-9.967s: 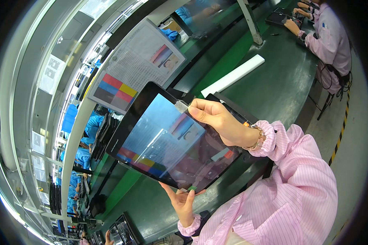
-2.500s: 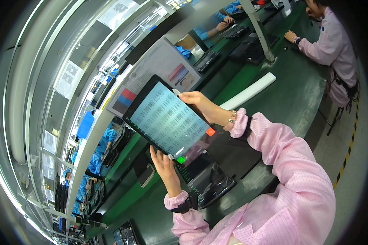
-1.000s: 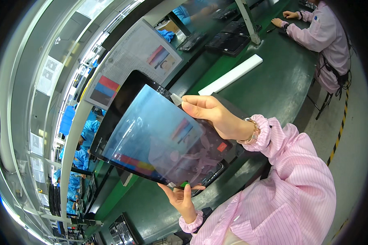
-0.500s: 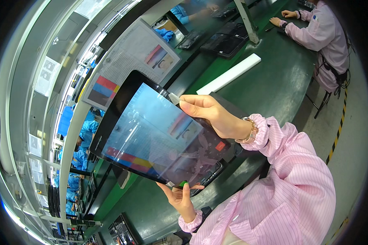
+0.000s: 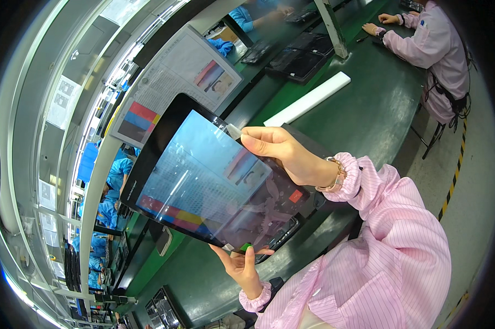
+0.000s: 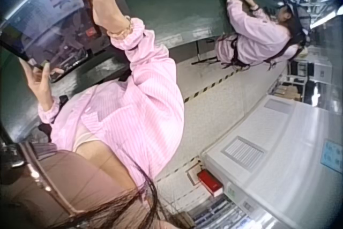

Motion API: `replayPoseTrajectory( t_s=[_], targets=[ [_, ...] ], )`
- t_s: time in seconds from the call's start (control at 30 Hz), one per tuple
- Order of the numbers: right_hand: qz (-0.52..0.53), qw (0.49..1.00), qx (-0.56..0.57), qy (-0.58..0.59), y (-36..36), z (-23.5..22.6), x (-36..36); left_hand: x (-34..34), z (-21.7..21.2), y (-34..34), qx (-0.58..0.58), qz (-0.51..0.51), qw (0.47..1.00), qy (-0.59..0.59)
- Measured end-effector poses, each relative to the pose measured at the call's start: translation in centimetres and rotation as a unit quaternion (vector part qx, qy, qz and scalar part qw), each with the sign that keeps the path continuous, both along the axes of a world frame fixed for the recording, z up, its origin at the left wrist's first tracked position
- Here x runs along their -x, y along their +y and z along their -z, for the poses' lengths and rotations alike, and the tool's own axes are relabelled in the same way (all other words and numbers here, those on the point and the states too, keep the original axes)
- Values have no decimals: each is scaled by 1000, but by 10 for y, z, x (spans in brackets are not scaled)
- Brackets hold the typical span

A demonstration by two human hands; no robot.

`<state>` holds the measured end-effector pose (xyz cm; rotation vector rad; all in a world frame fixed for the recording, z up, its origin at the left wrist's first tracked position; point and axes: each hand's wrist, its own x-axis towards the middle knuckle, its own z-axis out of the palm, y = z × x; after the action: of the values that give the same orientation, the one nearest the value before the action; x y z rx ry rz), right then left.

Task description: Inspecting and testing tablet screens on an electronics assembly line.

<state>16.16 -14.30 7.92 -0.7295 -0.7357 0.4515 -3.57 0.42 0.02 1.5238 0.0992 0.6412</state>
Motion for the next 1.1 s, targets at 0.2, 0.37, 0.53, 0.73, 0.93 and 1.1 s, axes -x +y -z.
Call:
replayPoseTrajectory(
  t_s=[0.2, 0.37, 0.53, 0.73, 0.93, 1.1],
  targets=[
    [13, 1000, 10, 8, 0, -1, 1, 0, -2, -1, 2, 0, 1000, 2],
    [6, 1000, -1, 28, -1, -3, 5, 4, 3, 3, -12, 37, 999, -17],
    [16, 999, 11, 42, -1, 7, 3, -11, 6, 7, -72, -4, 993, -98],
    [37, 998, 37, 21, -8, 28, 8, -31, 7, -5, 66, -141, 984, -86],
    [-131, 957, -57, 254, -35, 36, -58, -46, 19, -25, 224, 25, 973, -47],
    [-42, 971, -176, 154, -71, 44, -119, -65, 33, -51, 327, 43, 941, 72]
  ],
)
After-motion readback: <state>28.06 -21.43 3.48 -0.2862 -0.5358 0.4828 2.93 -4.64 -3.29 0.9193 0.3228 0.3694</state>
